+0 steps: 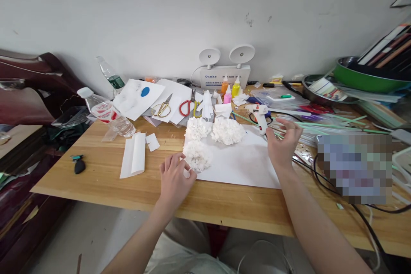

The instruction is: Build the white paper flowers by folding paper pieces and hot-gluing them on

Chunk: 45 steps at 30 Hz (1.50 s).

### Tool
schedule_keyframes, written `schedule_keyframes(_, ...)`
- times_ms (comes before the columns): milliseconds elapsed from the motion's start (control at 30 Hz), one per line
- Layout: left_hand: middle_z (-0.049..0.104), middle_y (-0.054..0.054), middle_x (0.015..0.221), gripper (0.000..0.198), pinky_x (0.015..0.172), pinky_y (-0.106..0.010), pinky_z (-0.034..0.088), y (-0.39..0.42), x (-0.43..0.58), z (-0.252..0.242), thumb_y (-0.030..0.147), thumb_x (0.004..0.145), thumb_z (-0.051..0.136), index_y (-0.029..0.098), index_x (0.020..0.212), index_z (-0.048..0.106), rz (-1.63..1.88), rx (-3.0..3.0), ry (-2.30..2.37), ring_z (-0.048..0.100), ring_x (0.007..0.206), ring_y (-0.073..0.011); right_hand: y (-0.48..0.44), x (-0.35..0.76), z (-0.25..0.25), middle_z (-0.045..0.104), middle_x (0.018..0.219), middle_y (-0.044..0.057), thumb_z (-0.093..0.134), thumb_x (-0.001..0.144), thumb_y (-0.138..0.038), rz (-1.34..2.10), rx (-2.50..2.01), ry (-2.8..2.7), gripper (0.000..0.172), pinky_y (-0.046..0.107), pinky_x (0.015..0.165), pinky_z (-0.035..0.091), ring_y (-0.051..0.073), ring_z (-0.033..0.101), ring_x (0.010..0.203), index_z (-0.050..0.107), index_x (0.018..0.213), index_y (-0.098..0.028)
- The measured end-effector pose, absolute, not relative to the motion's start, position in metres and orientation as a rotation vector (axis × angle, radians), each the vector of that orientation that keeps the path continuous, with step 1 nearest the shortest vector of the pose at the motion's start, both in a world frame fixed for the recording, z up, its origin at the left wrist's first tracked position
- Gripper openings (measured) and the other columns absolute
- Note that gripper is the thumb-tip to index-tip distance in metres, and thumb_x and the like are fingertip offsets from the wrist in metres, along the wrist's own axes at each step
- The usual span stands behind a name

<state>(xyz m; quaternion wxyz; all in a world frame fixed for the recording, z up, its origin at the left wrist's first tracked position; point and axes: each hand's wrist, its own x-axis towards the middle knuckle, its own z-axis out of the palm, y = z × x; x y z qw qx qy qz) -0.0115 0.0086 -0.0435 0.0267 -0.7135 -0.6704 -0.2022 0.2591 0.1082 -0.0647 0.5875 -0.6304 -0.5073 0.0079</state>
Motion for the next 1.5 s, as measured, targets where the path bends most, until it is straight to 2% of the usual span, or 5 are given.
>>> schedule_keyframes(633, 0.057, -0.007, 0.101, 0.008, 0.074, -0.04, 0.03, 0.013, -0.012, -0.045, 0.02, 0.07, 0.054, 0.02, 0.063, 0.055, -0.595, -2.217, -2.057, 0.045, 0.095, -0.0268, 0.106, 0.258, -0.064, 0.045, 0.101, 0.007, 0.053, 0.07, -0.024, 0.117, -1.491, -1.165, 0.029, 0.032, 0.073, 0.043, 0.017, 0.048, 0.084, 0.056, 0.098, -0.018)
schedule_keyframes(767, 0.055, -0.007, 0.105, 0.006, 0.075, -0.04, 0.028, 0.008, -0.016, -0.04, 0.023, 0.072, 0.055, 0.022, 0.072, 0.06, -0.659, -2.217, -2.075, 0.042, 0.098, -0.0274, 0.106, 0.258, -0.064, 0.045, 0.1, 0.006, 0.052, 0.07, -0.025, 0.145, -1.498, -1.157, 0.027, 0.031, 0.071, 0.044, 0.017, 0.049, 0.082, 0.056, 0.096, -0.019)
schedule_keyframes(900, 0.054, -0.006, 0.107, 0.015, 0.076, -0.038, 0.029, 0.005, -0.024, -0.04, 0.023, 0.07, 0.057, 0.025, 0.084, 0.062, -0.731, -2.269, -2.071, 0.04, 0.1, -0.0271, 0.106, 0.257, -0.064, 0.045, 0.099, 0.006, 0.052, 0.07, -0.026, 0.153, -1.501, -1.161, 0.026, 0.032, 0.07, 0.045, 0.017, 0.049, 0.083, 0.057, 0.095, -0.02)
schedule_keyframes(1100, 0.054, -0.005, 0.107, 0.013, 0.076, -0.038, 0.027, 0.006, -0.034, -0.046, 0.023, 0.074, 0.055, 0.027, 0.077, 0.066, -0.748, -2.357, -2.006, 0.039, 0.101, -0.0267, 0.106, 0.257, -0.063, 0.046, 0.099, 0.006, 0.053, 0.069, -0.024, 0.171, -1.48, -1.145, 0.025, 0.032, 0.07, 0.045, 0.017, 0.05, 0.081, 0.057, 0.093, -0.02)
schedule_keyframes(1500, 0.055, -0.005, 0.107, 0.014, 0.08, -0.038, 0.028, 0.009, -0.039, -0.047, 0.026, 0.079, 0.053, 0.028, 0.084, 0.066, -0.779, -2.496, -1.956, 0.039, 0.103, -0.0249, 0.107, 0.258, -0.066, 0.047, 0.099, 0.006, 0.055, 0.07, -0.023, 0.177, -1.454, -1.14, 0.024, 0.031, 0.07, 0.045, 0.016, 0.05, 0.08, 0.059, 0.093, -0.019)
